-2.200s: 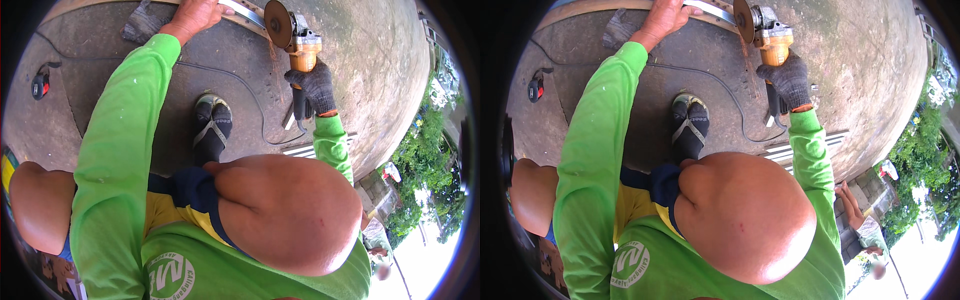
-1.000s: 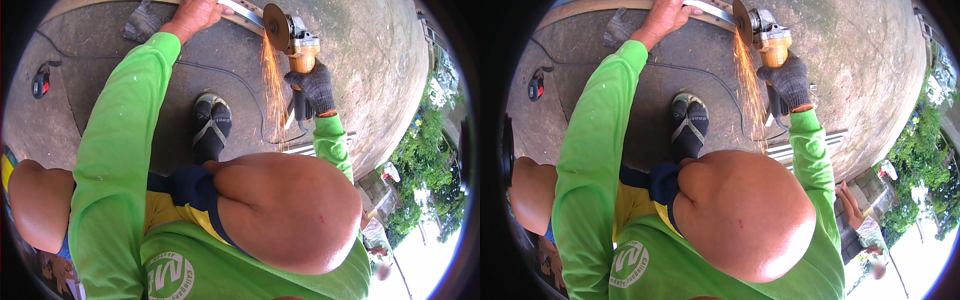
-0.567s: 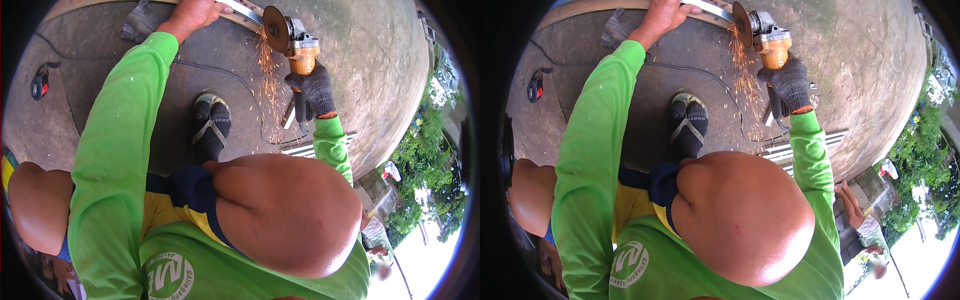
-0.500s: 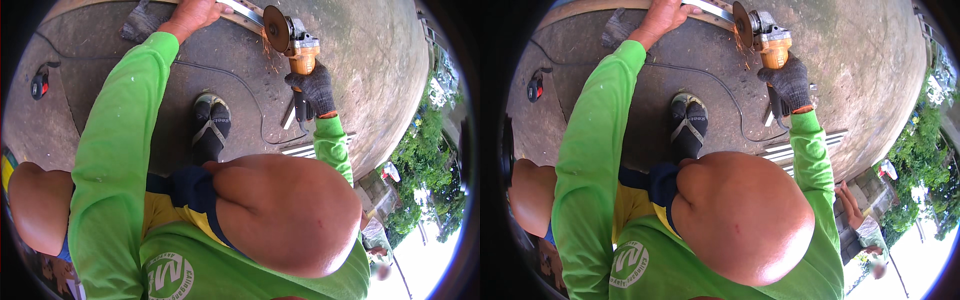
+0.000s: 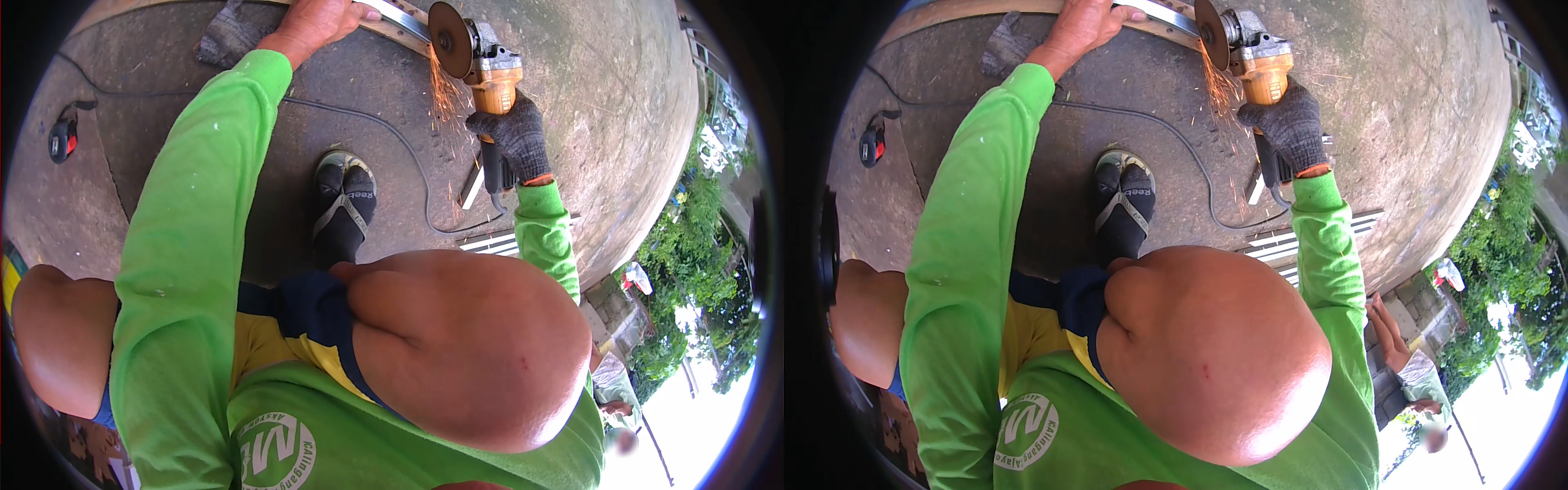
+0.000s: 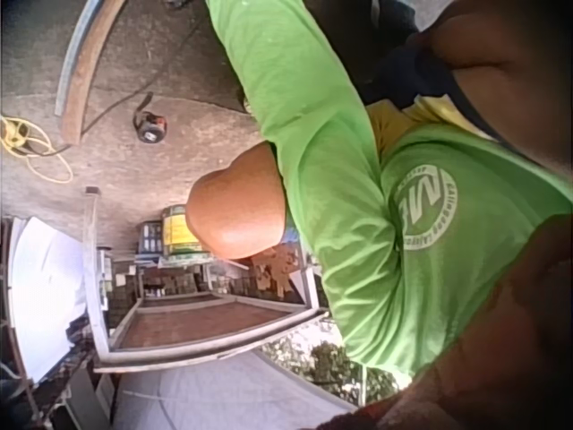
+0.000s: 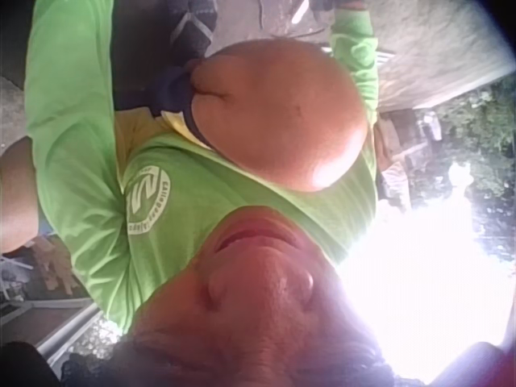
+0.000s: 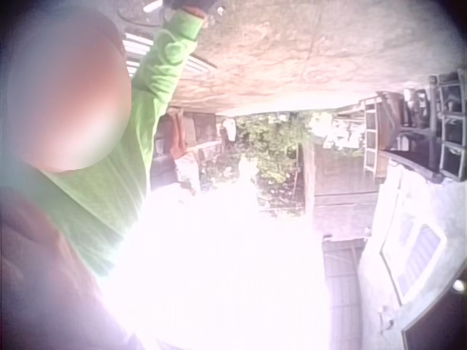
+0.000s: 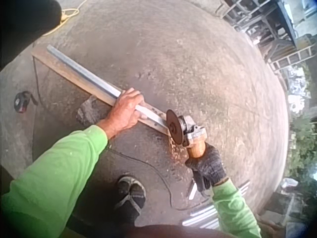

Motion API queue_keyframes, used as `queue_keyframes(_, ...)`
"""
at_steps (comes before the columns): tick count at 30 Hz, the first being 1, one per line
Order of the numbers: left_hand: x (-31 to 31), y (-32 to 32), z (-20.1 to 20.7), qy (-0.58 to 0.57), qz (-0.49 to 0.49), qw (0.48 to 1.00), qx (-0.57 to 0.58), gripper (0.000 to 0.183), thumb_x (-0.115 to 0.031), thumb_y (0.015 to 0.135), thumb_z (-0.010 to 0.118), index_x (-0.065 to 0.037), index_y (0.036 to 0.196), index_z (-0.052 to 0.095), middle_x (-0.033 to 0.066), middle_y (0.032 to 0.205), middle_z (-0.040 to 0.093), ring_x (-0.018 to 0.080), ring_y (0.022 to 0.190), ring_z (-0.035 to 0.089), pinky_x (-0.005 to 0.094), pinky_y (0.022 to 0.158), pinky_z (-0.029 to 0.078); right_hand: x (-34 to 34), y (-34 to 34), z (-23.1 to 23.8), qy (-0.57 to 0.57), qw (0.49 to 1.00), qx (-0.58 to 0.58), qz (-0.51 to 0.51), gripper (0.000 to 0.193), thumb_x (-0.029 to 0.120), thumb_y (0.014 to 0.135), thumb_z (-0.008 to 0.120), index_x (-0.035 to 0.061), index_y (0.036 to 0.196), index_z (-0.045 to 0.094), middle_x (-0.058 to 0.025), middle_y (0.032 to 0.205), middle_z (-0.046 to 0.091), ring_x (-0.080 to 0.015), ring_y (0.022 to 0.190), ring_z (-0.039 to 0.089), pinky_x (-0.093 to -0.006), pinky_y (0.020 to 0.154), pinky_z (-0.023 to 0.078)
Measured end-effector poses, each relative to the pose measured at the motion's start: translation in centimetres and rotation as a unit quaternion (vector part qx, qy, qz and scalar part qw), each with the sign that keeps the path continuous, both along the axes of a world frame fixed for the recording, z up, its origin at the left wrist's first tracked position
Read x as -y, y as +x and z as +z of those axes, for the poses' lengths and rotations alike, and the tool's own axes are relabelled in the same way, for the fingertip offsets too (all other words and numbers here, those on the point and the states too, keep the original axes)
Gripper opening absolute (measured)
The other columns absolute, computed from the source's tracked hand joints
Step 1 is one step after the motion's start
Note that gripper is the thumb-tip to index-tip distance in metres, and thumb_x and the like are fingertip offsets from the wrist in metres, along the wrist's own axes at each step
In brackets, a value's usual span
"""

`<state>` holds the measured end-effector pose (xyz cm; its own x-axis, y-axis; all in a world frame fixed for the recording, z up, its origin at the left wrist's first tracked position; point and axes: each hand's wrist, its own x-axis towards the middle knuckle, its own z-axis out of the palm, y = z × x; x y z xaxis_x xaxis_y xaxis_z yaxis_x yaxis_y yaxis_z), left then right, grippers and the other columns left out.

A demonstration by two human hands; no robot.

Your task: Cutting a thin metal strip using a handheld angle grinder while wearing gloves.

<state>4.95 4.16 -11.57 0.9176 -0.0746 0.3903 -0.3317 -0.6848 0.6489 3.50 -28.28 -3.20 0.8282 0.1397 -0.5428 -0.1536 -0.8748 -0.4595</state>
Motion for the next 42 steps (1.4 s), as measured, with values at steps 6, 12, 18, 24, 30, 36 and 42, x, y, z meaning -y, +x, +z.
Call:
queue_keyframes(6, -0.1, -0.1, 0.0, -0.006, -0.002, 1.0, -0.001, 0.026, -0.005, 0.068, 0.078, -0.004, 0.08, 0.055, 0.0139, 0.085, 0.057, 0.0371, 0.089, 0.054, 0.0472, 0.081, 0.043, -0.7, 0.5, 0.5, -0.034, 0.999, -0.012, 0.019, 0.06, 0.034, 0.061, 0.088, 0.0043, 0.109, 0.068, -0.0131, 0.094, 0.075, -0.0272, 0.084, 0.073, -0.0376, 0.079, 0.058)
queue_keyframes(12, 0.4, 0.3, 0.1, -0.021, -0.009, 1.0, 0.01, 0.027, -0.006, 0.069, 0.079, -0.004, 0.08, 0.055, 0.0141, 0.085, 0.057, 0.0372, 0.089, 0.055, 0.0469, 0.08, 0.043, -0.4, 0.8, 1.0, -0.063, 0.997, 0.016, 0.033, 0.059, 0.035, 0.061, 0.087, 0.0043, 0.107, 0.069, -0.013, 0.09, 0.074, -0.0271, 0.081, 0.073, -0.0378, 0.077, 0.058)
queue_keyframes(18, -0.8, -0.6, 0.0, 0.008, -0.001, 1.0, -0.002, 0.027, -0.008, 0.07, 0.08, -0.003, 0.08, 0.055, 0.0142, 0.086, 0.057, 0.0378, 0.089, 0.054, 0.0475, 0.08, 0.043, -2.2, 0.9, 0.2, -0.019, 0.999, -0.016, 0.026, 0.057, 0.036, 0.061, 0.087, 0.0043, 0.105, 0.069, -0.0123, 0.086, 0.074, -0.0259, 0.076, 0.072, -0.0374, 0.072, 0.058)
queue_keyframes(24, -0.5, -0.1, 1.1, 0.0, -0.059, 0.998, -0.032, 0.04, -0.01, 0.072, 0.08, -0.001, 0.107, 0.063, 0.0188, 0.11, 0.061, 0.0381, 0.11, 0.054, 0.047, 0.096, 0.044, 0.7, 0.4, 0.7, 0.056, 0.995, -0.001, -0.077, 0.052, 0.028, 0.063, 0.088, 0.0022, 0.104, 0.068, -0.0099, 0.084, 0.073, -0.0217, 0.072, 0.071, -0.0343, 0.069, 0.057)
queue_keyframes(30, -2.6, -0.9, -1.2, 0.145, -0.074, 0.986, 0.034, 0.031, -0.012, 0.081, 0.074, -0.004, 0.11, 0.069, 0.0085, 0.125, 0.066, 0.0305, 0.121, 0.057, 0.0416, 0.1, 0.045, 2.1, -1.2, 3.4, 0.15, 0.965, -0.002, -0.215, 0.042, 0.013, 0.066, 0.085, -0.0015, 0.101, 0.067, -0.0098, 0.083, 0.071, -0.0195, 0.069, 0.069, -0.0321, 0.065, 0.058)
queue_keyframes(36, -1.8, -1.0, 0.1, 0.194, -0.074, 0.978, 0.03, 0.03, -0.012, 0.08, 0.075, -0.003, 0.107, 0.068, 0.008, 0.123, 0.067, 0.0301, 0.119, 0.058, 0.0432, 0.097, 0.046, 4.0, -4.1, 4.8, 0.186, 0.936, 0.028, -0.297, 0.036, 0.01, 0.069, 0.082, -0.0043, 0.098, 0.067, -0.0105, 0.079, 0.069, -0.0202, 0.065, 0.069, -0.0316, 0.062, 0.058)
queue_keyframes(42, -1.1, -0.2, 0.8, 0.147, -0.086, 0.985, 0.03, 0.028, -0.012, 0.075, 0.079, -0.005, 0.098, 0.065, 0.007, 0.101, 0.069, 0.0288, 0.102, 0.061, 0.0412, 0.086, 0.048, 5.3, -5.8, 4.3, 0.177, 0.931, 0.028, -0.317, 0.035, 0.012, 0.071, 0.081, -0.005, 0.097, 0.067, -0.0106, 0.08, 0.07, -0.0198, 0.065, 0.069, -0.0319, 0.061, 0.057)
